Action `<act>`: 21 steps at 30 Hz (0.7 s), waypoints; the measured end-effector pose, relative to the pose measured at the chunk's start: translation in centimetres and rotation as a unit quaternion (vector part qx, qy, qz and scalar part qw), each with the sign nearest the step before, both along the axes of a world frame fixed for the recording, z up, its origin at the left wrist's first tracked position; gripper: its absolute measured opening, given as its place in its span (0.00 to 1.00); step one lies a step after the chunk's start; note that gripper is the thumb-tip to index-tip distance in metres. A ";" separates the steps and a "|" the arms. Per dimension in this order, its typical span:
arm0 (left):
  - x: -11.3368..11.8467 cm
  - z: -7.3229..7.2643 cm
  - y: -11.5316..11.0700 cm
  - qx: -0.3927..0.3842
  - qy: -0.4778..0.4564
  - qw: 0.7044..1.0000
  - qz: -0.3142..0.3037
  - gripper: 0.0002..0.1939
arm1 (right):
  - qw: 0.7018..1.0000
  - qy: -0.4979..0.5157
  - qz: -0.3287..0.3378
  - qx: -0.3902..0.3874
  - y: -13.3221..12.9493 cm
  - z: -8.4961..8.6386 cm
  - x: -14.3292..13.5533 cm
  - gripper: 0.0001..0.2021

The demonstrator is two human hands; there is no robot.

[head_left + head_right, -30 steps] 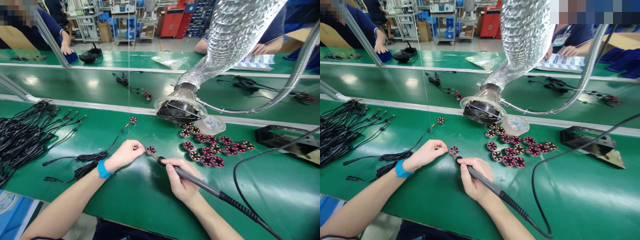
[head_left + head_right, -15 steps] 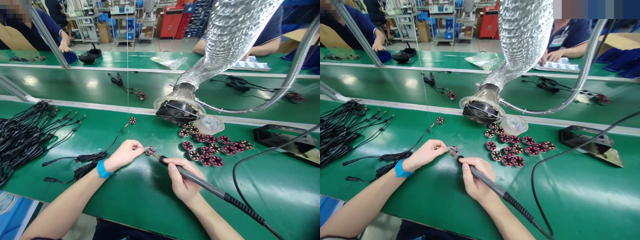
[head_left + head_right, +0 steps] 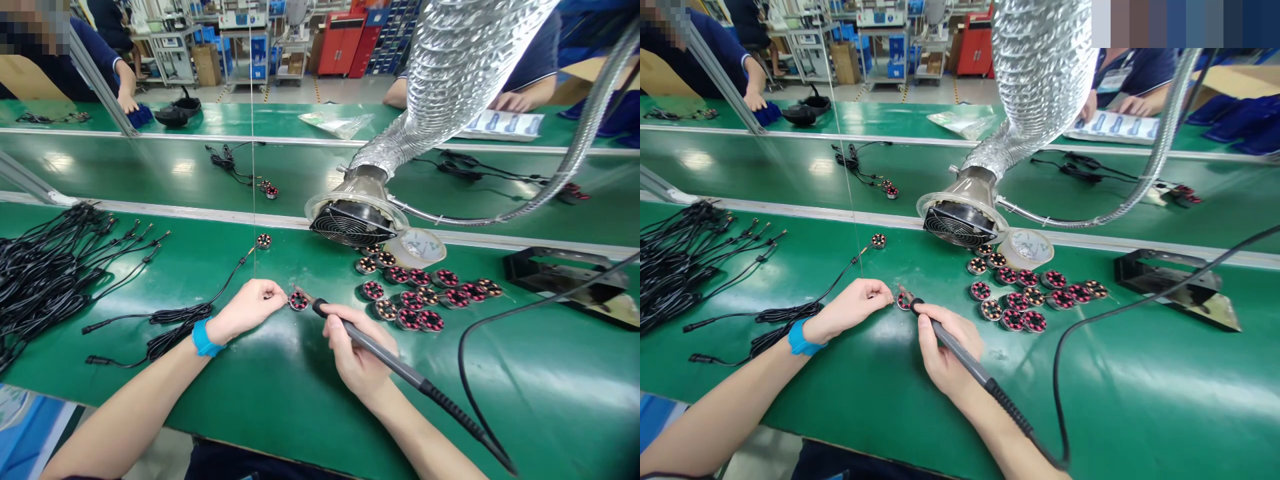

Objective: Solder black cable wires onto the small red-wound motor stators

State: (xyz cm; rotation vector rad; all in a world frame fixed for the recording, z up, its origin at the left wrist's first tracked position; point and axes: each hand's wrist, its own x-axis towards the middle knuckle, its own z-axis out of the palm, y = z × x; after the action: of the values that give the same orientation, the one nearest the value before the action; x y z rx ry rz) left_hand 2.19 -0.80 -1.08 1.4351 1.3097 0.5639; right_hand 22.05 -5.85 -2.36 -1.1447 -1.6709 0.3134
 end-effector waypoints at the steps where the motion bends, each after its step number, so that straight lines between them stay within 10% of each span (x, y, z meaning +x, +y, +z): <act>1: 0.0 -0.1 0.0 0.004 -0.005 1.000 -0.002 0.13 | 1.000 -0.001 0.006 -0.006 0.2 0.1 -0.2 0.07; 21: -0.1 0.0 -0.3 0.016 -0.069 0.997 -0.017 0.15 | 0.992 -0.045 0.121 0.002 3.1 -1.6 -2.5 0.21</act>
State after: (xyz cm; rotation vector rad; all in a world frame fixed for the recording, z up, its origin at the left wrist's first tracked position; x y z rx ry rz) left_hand 2.09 -1.07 -1.08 1.4160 1.1707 0.6531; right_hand 19.53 -2.80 -3.98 -0.9662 -1.8937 0.4160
